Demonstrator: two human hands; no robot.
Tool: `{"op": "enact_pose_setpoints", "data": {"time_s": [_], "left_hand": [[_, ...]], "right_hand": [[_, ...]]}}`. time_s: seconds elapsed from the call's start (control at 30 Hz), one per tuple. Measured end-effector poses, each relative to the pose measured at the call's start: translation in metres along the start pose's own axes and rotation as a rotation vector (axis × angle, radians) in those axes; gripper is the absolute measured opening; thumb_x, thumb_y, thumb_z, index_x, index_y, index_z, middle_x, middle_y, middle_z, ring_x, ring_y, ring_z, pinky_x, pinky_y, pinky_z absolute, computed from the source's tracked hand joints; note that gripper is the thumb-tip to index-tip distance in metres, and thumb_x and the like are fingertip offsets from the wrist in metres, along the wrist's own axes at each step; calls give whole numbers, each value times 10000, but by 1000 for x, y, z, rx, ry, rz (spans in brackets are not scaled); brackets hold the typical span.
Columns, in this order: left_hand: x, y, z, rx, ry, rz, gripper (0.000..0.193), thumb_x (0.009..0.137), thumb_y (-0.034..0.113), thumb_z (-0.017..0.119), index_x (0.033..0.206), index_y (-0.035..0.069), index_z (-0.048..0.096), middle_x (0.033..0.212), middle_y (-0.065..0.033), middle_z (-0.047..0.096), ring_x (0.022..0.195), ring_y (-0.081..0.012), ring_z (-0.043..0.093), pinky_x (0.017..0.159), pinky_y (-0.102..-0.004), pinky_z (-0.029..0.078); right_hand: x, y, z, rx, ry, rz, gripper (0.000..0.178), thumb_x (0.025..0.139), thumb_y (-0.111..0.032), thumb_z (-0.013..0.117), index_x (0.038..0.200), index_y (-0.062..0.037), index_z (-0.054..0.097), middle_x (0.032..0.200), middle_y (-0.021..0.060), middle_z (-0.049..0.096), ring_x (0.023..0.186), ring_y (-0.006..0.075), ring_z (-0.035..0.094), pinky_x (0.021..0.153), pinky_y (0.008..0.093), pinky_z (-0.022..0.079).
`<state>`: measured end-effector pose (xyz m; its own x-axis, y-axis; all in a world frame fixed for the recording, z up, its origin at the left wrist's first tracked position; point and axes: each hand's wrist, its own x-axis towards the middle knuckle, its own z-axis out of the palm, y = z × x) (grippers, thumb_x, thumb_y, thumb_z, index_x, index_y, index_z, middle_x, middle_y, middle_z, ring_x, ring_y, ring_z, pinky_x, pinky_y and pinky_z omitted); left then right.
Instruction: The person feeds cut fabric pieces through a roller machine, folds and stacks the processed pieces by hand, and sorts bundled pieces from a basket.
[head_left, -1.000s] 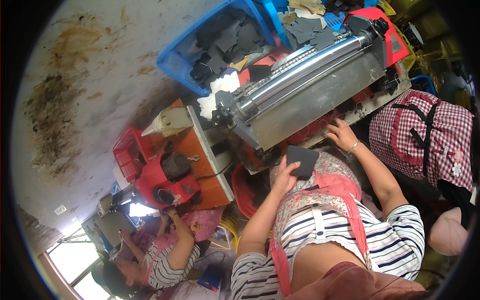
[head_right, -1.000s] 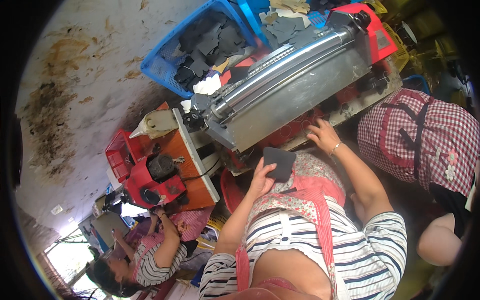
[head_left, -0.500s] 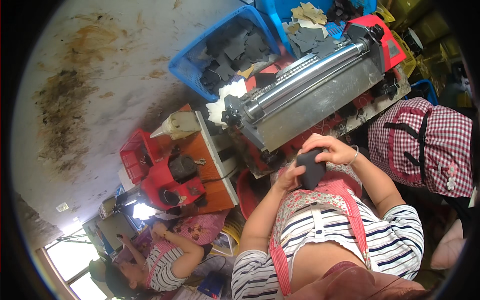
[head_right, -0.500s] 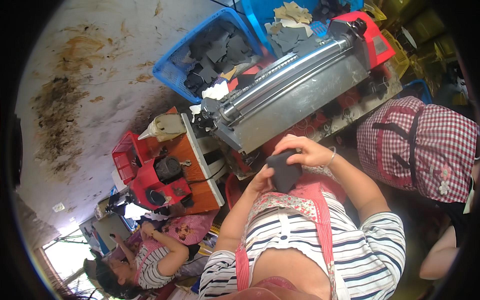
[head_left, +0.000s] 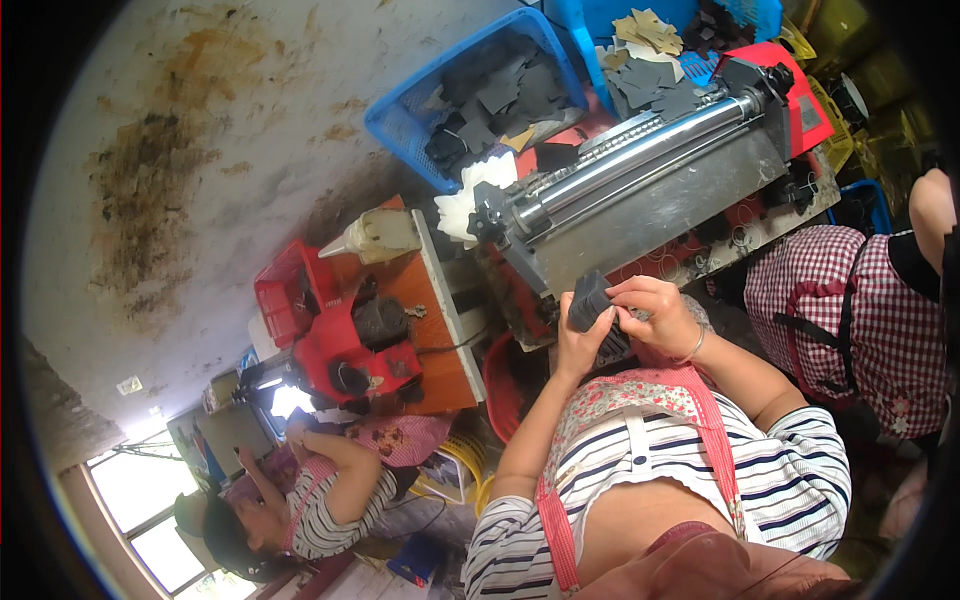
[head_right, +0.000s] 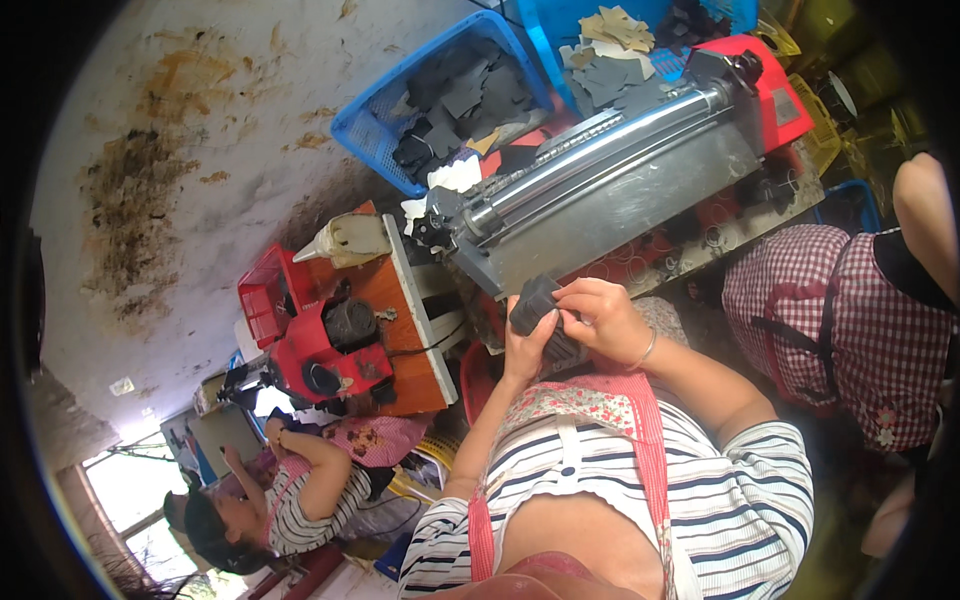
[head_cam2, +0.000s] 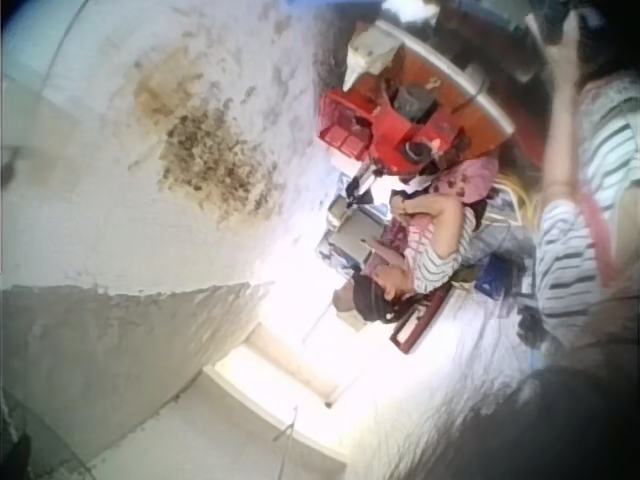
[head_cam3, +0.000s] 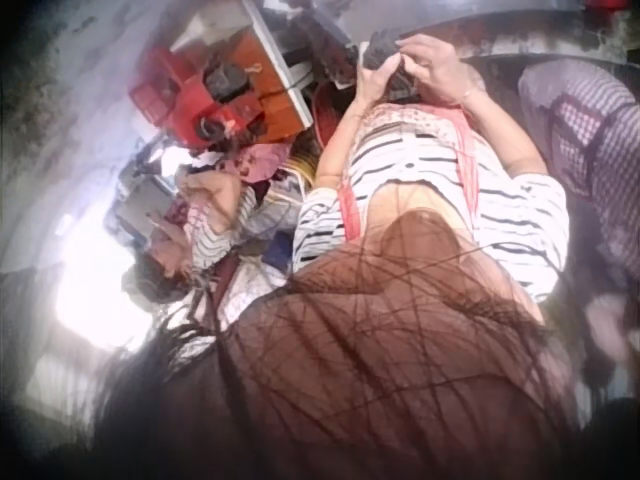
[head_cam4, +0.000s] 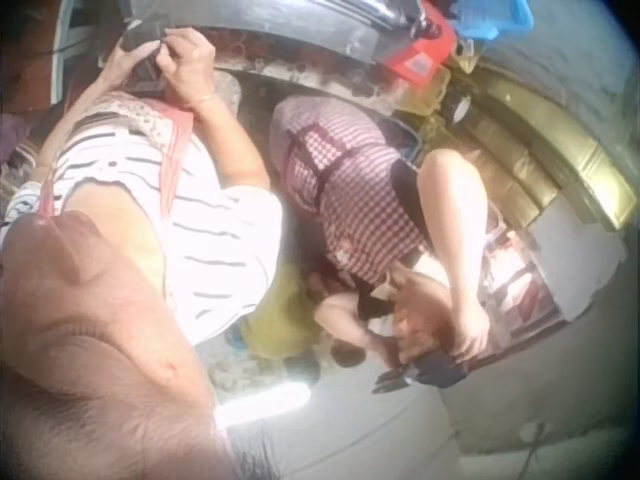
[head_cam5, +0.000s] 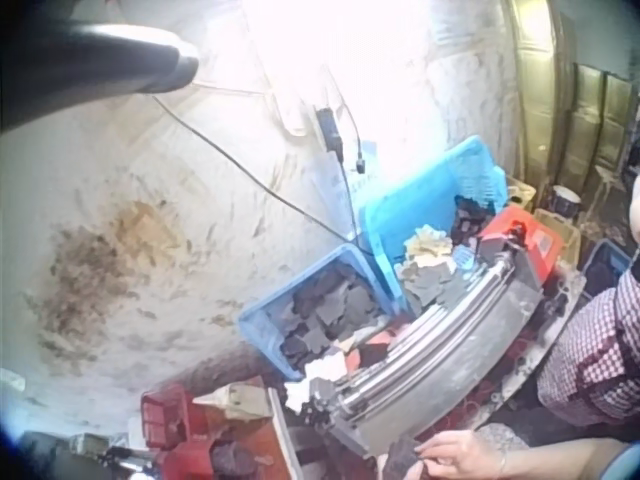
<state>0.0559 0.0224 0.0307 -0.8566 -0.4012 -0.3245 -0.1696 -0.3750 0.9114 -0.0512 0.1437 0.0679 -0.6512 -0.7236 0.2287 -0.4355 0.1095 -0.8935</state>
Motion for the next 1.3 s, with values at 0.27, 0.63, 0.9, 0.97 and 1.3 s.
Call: {"op": "enact_pose_setpoints", "data": {"time_s": [0.27,0.63,0.9,0.97,1.3], "left_hand": [[-14,6,-37,-588,132,-305,483,777,152,530,1204,-30,398,1143,-170,504,1051,-277,527,886,-390,460],[-9,31,-26,230,298,192,566,803,86,590,1260,36,260,1171,-170,487,1047,-209,493,895,-325,400],[10,42,-2,516,111,327,191,769,43,632,927,-45,573,1149,-157,510,1053,-252,499,893,-313,384],[9,33,-5,491,122,317,161,776,41,633,896,-42,564,1080,-130,530,994,-220,508,867,-300,390],[-15,22,-66,363,430,284,98,822,49,597,813,-9,519,831,-44,514,786,-116,486,733,-227,381]], "right_hand": [[9,40,12,662,166,706,108,773,-77,622,798,27,639,784,51,635,651,109,591,595,202,464],[30,22,-3,361,17,380,85,797,8,562,859,34,613,928,72,601,729,122,560,619,226,450],[32,-11,7,-92,-59,-37,120,666,24,608,783,20,580,800,131,565,701,290,576,609,327,480],[28,-7,15,-35,5,-5,124,662,29,604,783,16,582,780,129,563,680,287,574,600,328,476],[31,71,-5,995,372,1002,206,882,-123,504,1027,16,547,880,107,624,590,140,594,631,301,535]]}}
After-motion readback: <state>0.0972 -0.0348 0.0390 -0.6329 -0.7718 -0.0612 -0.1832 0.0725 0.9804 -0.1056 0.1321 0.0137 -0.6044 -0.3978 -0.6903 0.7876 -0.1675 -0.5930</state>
